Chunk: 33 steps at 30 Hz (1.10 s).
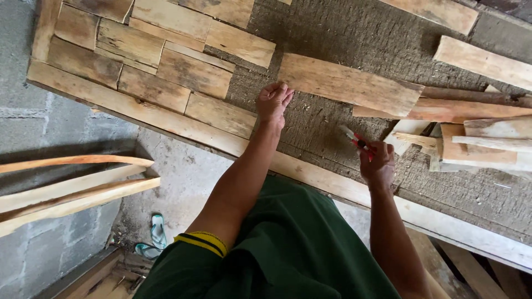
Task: Cutting thin wood scraps with a utility knife and arranging them into a tile-like pattern on a floor-level surface.
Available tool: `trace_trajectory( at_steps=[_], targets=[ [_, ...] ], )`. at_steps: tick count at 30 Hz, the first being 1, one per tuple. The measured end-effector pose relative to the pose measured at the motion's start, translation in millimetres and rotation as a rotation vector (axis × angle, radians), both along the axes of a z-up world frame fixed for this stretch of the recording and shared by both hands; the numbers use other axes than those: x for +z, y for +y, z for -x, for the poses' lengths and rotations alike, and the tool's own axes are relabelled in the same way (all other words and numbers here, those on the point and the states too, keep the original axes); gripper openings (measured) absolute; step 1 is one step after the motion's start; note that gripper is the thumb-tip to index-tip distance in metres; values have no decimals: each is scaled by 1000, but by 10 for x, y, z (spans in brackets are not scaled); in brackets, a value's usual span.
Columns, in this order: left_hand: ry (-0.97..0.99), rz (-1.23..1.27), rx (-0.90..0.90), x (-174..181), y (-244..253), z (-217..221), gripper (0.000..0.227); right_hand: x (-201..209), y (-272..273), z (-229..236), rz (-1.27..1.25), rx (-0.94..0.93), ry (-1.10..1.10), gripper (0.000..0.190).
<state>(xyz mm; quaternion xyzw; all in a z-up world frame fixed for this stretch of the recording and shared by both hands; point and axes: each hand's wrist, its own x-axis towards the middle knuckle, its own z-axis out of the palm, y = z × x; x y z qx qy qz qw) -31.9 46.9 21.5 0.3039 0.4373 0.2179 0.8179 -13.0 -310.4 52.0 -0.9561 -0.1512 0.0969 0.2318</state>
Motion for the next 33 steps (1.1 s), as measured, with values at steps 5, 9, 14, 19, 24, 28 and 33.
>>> trace_trajectory(
  at_steps=[5,9,14,19,24,28,33],
  targets=[
    [-40,3,-2,-73,-17,-42,17,-86,-7,-28,72,23,-69,36],
    [-65,-11,-15,-46,-16,-69,17,-106,11,-22,130,-25,-91,35],
    [-110,-24,-23,-153,-61,-99,16,1,43,11,96,-36,-118,35],
    [-128,-27,-33,19,-91,-125,15,-40,31,-23,104,-54,-105,38],
    [10,-63,-22,518,-167,-141,13,-240,-61,-49,155,-48,-73,36],
    [-20,-62,-16,475,-196,-167,13,-245,-64,-47,154,-51,-69,35],
    [-32,-86,12,506,-294,-219,16,-196,-44,-47,154,-62,-55,35]
  ],
)
